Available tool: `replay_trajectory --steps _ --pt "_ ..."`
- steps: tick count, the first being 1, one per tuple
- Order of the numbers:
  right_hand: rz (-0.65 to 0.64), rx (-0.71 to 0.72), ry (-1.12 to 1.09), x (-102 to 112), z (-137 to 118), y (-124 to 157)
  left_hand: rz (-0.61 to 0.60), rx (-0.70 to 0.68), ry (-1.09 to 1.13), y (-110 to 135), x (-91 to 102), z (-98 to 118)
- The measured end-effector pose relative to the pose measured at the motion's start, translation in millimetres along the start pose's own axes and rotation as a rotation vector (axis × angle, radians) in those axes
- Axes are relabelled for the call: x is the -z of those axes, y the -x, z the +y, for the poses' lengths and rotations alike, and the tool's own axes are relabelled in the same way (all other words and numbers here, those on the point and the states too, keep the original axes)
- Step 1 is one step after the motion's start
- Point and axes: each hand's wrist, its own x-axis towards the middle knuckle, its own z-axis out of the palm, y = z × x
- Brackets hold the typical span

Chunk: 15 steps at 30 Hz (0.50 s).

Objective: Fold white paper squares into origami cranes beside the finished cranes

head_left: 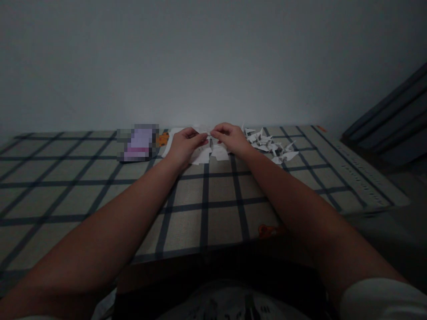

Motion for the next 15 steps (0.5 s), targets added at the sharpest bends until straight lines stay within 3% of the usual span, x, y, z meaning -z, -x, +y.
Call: replay_trajectory --steps 11,15 --pt "-0.025 0.047 0.037 -1.2 2.1 -1.2 0.036 0.006 -0.007 0.8 -0.5 -0.5" --pt "0.024 0.036 -0.098 -5.4 5.3 -2.9 0.005 0.03 0.014 0.3 -1.1 0.4"
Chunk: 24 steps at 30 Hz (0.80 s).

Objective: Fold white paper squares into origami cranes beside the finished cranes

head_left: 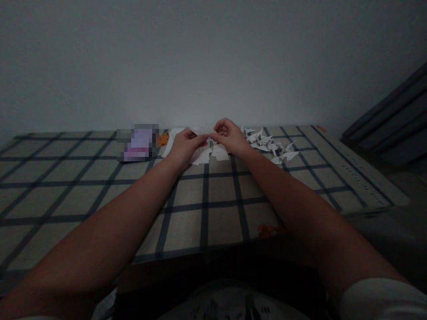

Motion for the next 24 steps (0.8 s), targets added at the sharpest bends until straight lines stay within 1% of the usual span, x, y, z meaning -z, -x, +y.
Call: replay_trajectory --steps 3,7,12,15,18,21,24 --pt "0.011 -0.059 -0.1 -2.0 -0.3 0.1 0.029 -0.03 -0.006 -1.4 0.5 0.3" --pt "-0.031 -0.131 -0.126 -1.0 -3.3 1.5 0.083 -0.039 0.001 -4.4 1.6 -0.6" --pt "-0.042 -0.142 -0.133 0.0 -6.5 1.7 0.105 0.03 0.019 -3.3 -1.2 -0.1" --pt "-0.041 -0.147 -0.129 -1.0 -7.9 1.9 0.082 0.028 -0.013 -1.8 -1.8 0.2" --pt "-0.033 -0.142 -0.11 -2.1 -8.6 2.2 0.096 0.011 -0.033 -2.2 -0.3 -0.5" --pt "-0.026 -0.13 -0.099 -2.4 -9.4 2.3 0.093 0.01 -0.011 -3.4 0.7 -1.4" --pt "-0.035 -0.116 -0.078 -2.2 -10.3 2.2 0.108 0.037 0.014 -3.5 -0.5 -0.9"
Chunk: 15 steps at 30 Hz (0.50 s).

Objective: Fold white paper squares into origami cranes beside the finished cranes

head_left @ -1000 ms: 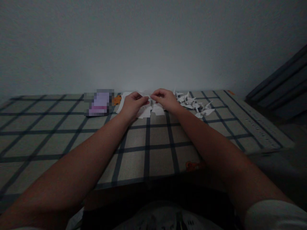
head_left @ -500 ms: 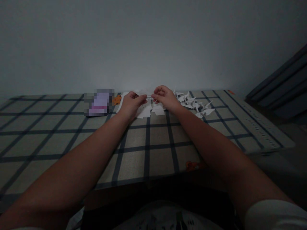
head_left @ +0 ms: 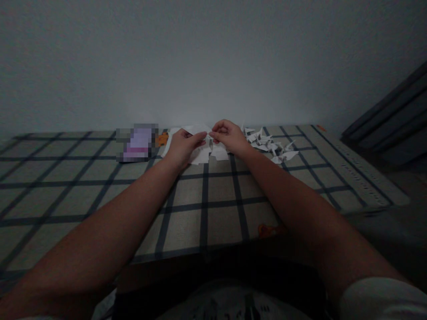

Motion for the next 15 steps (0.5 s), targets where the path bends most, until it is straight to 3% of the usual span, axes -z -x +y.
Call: replay_trajectory --steps 10,15 --pt "-0.024 0.027 0.041 1.8 3.7 1.1 0.038 0.016 0.053 0.0 -1.6 7.1" --pt "-0.021 0.03 0.097 7.4 5.9 0.0 -0.045 0.033 0.078 2.0 -2.1 6.8"
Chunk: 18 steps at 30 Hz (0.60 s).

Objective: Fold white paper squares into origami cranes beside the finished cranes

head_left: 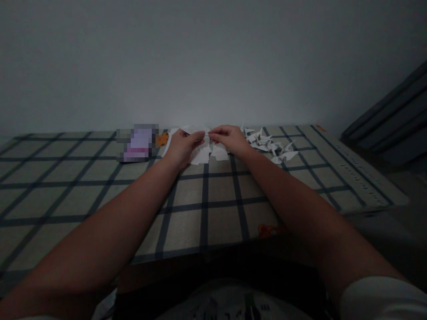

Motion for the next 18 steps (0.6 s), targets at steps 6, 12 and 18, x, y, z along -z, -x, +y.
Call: replay_trajectory --steps 6,12,18 --pt "0.0 -0.024 -0.021 -2.8 -1.6 0.3 -0.052 -0.042 -0.064 3.6 -1.6 -0.5" --pt "0.02 -0.056 -0.142 -7.0 -6.9 1.9 -0.057 -0.064 -0.057 2.5 -1.1 0.6" --pt "0.008 -0.086 -0.197 -6.7 -9.5 1.6 -0.055 -0.127 -0.07 -3.6 4.9 -7.8"
